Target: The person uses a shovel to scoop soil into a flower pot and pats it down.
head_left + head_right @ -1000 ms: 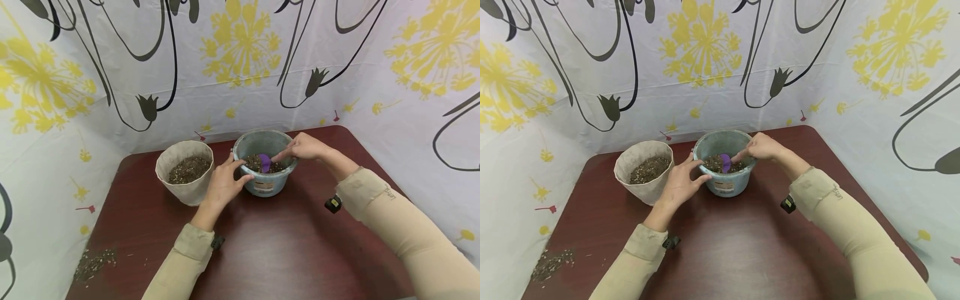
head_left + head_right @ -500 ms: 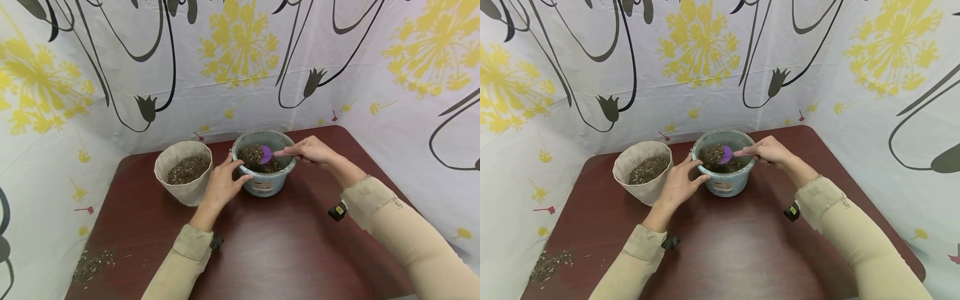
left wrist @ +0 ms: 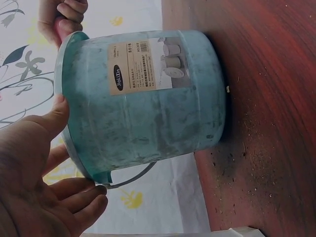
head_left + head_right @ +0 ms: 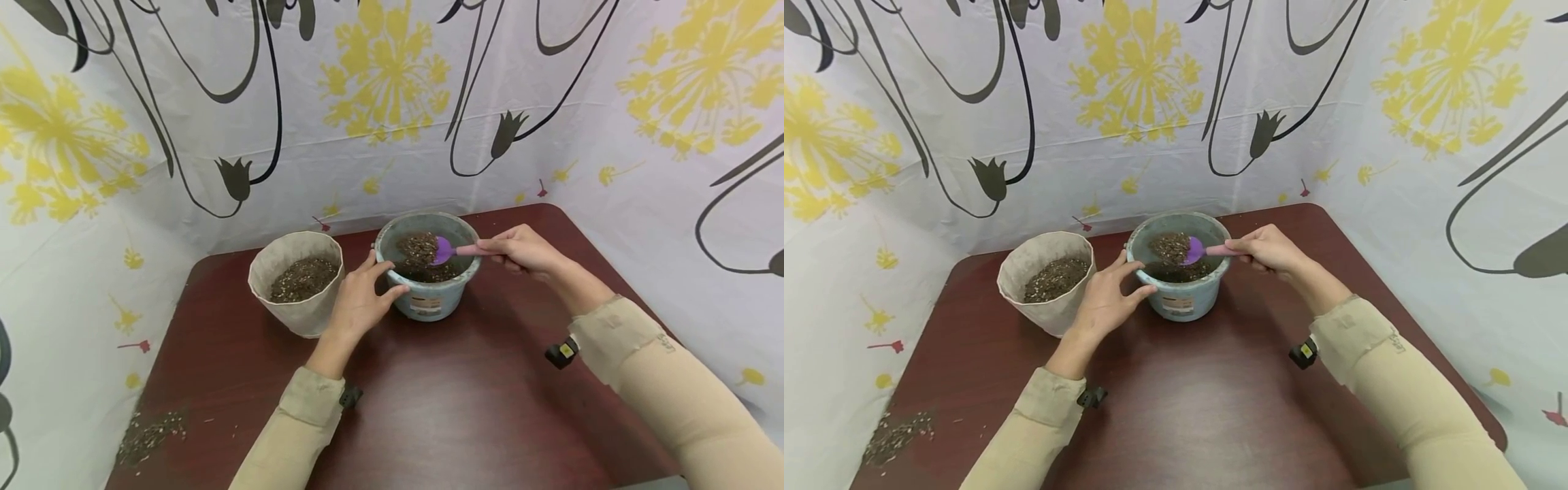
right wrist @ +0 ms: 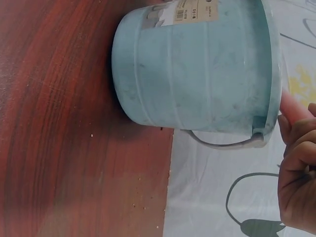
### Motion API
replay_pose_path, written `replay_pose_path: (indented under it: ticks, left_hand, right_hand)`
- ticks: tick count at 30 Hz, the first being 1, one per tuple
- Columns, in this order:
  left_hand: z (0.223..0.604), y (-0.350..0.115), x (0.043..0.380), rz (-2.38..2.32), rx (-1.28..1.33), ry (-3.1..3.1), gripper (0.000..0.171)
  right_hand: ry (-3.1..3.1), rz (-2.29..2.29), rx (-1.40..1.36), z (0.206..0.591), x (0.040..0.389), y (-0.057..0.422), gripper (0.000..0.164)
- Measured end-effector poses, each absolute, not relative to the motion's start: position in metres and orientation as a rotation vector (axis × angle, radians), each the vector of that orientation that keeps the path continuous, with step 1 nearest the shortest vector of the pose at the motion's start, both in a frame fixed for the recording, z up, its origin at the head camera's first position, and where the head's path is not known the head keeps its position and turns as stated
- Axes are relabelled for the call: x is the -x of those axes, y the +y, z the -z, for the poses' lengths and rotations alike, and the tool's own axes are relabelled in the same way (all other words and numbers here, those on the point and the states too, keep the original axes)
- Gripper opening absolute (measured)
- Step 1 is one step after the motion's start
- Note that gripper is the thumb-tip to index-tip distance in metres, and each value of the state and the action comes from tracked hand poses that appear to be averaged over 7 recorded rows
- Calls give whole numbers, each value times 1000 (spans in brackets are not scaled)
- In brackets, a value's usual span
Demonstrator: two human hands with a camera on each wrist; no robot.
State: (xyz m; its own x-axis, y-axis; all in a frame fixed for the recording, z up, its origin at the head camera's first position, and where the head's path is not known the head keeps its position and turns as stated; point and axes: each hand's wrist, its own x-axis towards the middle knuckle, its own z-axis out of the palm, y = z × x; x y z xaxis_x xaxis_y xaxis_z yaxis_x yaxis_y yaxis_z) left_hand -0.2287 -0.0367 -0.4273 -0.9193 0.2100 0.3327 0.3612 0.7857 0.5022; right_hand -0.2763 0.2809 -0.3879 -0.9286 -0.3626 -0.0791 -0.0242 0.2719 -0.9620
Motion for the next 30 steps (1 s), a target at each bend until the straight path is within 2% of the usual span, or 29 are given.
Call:
replay_pose_path:
  ticks: [4,19,30]
  left_hand:
    - [427,-37,228,839,437,-2720,57]
    - [427,-36,229,781,458,-2712,57]
    - [417,-43,230,728,594,-2621,57]
  right_hand:
    - [2266,1686,365,388,273,286,33]
    - [2303,1746,303,392,267,288,37]
    - [2327,1724,327,382,272,284,44]
